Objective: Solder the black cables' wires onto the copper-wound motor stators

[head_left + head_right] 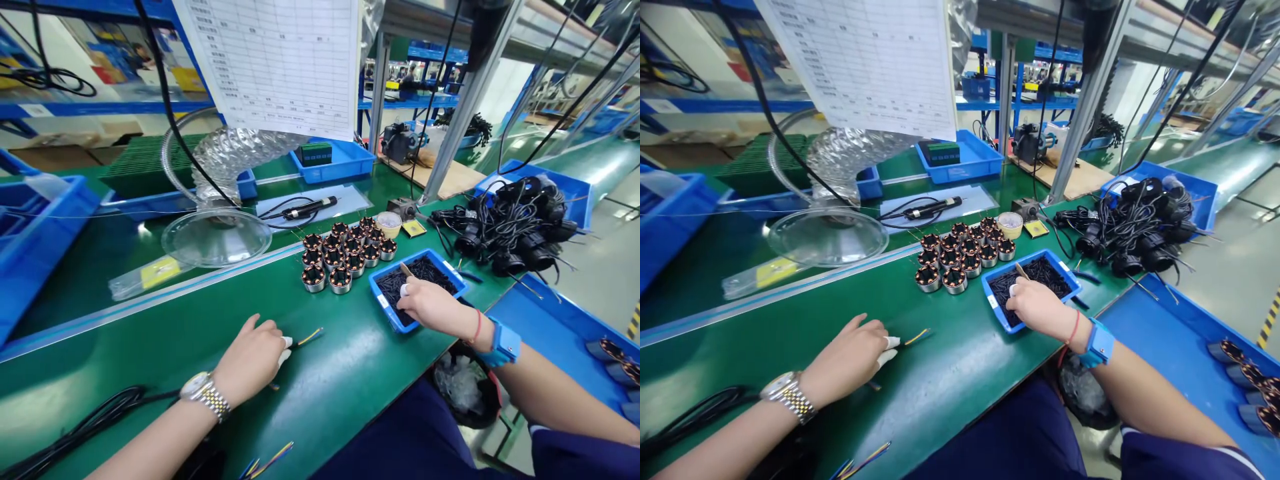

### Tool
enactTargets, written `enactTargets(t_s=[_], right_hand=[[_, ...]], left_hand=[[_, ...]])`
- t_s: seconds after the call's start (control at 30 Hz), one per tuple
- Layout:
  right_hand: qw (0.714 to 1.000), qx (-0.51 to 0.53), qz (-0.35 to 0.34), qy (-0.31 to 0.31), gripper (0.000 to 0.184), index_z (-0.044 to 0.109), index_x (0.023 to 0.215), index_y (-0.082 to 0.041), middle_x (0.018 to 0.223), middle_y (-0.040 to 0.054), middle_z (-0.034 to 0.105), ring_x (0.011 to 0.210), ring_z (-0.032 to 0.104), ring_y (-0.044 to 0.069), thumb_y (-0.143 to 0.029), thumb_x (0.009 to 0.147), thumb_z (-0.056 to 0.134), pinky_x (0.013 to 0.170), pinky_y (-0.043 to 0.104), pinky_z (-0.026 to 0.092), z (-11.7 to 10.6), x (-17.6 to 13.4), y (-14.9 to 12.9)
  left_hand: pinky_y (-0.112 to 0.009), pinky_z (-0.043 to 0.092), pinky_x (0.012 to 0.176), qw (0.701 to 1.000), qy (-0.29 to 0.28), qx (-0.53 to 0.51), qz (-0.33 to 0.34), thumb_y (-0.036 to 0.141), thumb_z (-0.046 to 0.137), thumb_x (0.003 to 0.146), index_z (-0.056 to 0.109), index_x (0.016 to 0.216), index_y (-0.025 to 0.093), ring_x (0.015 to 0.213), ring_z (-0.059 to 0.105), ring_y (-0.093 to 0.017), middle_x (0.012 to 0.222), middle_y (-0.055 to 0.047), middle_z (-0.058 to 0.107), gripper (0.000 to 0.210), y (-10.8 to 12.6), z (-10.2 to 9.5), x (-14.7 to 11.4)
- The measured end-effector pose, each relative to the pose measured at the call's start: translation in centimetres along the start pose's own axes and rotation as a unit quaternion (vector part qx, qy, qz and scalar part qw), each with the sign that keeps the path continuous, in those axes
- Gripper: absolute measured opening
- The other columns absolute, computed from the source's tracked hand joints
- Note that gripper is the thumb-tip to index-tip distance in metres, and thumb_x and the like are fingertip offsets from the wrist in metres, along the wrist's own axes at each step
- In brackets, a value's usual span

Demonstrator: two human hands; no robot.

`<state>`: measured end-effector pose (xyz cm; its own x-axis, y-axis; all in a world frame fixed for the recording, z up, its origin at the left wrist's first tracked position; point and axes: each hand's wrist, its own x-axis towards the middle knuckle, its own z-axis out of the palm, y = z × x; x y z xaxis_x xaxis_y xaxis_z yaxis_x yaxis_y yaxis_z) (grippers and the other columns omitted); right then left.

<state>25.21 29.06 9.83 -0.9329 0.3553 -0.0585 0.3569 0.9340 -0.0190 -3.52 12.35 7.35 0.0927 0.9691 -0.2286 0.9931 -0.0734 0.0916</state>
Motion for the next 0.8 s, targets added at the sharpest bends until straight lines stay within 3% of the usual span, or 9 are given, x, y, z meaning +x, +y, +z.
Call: enactTargets(t_s=[0.2,0.3,0.47,0.63,0.8], right_hand=[[0.998,-0.029,-0.052,-0.014,0.025,0.061,0.065,-0.015,0.068,0.0058,0.054,0.069,0.042,0.017,-0.018,0.082,0.043,0.067,0.03,0.035,0.3,0.5,0.6],[0.998,-0.011,-0.062,-0.012,0.02,0.063,0.07,-0.016,0.069,0.0055,0.055,0.072,0.043,0.017,-0.017,0.08,0.045,0.069,0.029,0.037,0.3,0.4,0.7],[0.999,0.033,-0.014,0.002,0.015,0.065,0.077,-0.016,0.074,0.0054,0.057,0.075,0.048,0.016,-0.015,0.074,0.05,0.075,0.028,0.04,0.3,0.3,0.5],[0.992,0.108,0.046,0.038,0.015,0.065,0.079,-0.016,0.076,0.0052,0.057,0.078,0.051,0.016,-0.015,0.073,0.051,0.075,0.028,0.042,0.1,-0.1,0.4],[0.954,0.252,0.124,0.106,0.011,0.061,0.072,-0.014,0.062,0.0005,0.053,0.059,0.048,0.011,-0.016,0.072,0.05,0.059,0.023,0.041,-1.4,0.1,-1.2]], left_hand=[[-0.041,0.034,0.092,0.99,0.036,-0.126,-0.044,0.038,0.044,0.079,0.066,0.087,0.027,0.088,0.057,-0.023,0.095,-0.004,0.065,0.026,-2.8,-1.8,-1.1],[-0.032,0.043,0.081,0.984,0.045,-0.164,-0.054,0.043,0.044,0.078,0.066,0.088,0.025,0.086,0.058,-0.023,0.094,-0.004,0.066,0.03,-3.0,-1.7,-1.5],[-0.03,0.044,0.082,0.977,0.036,-0.211,-0.019,0.04,0.044,0.079,0.066,0.095,0.027,0.089,0.058,-0.021,0.096,-0.003,0.067,0.031,-2.5,-0.5,-1.5],[-0.032,0.042,0.09,0.941,-0.006,-0.335,-0.042,0.045,0.048,0.077,0.065,0.098,0.026,0.097,0.058,-0.021,0.107,-0.002,0.064,0.033,-4.3,-0.6,-2.4],[-0.031,0.043,0.09,0.895,0.014,-0.438,-0.081,0.046,0.054,0.074,0.066,0.092,0.025,0.096,0.058,-0.021,0.104,-0.001,0.065,0.03,-6.0,-0.8,-4.1]])
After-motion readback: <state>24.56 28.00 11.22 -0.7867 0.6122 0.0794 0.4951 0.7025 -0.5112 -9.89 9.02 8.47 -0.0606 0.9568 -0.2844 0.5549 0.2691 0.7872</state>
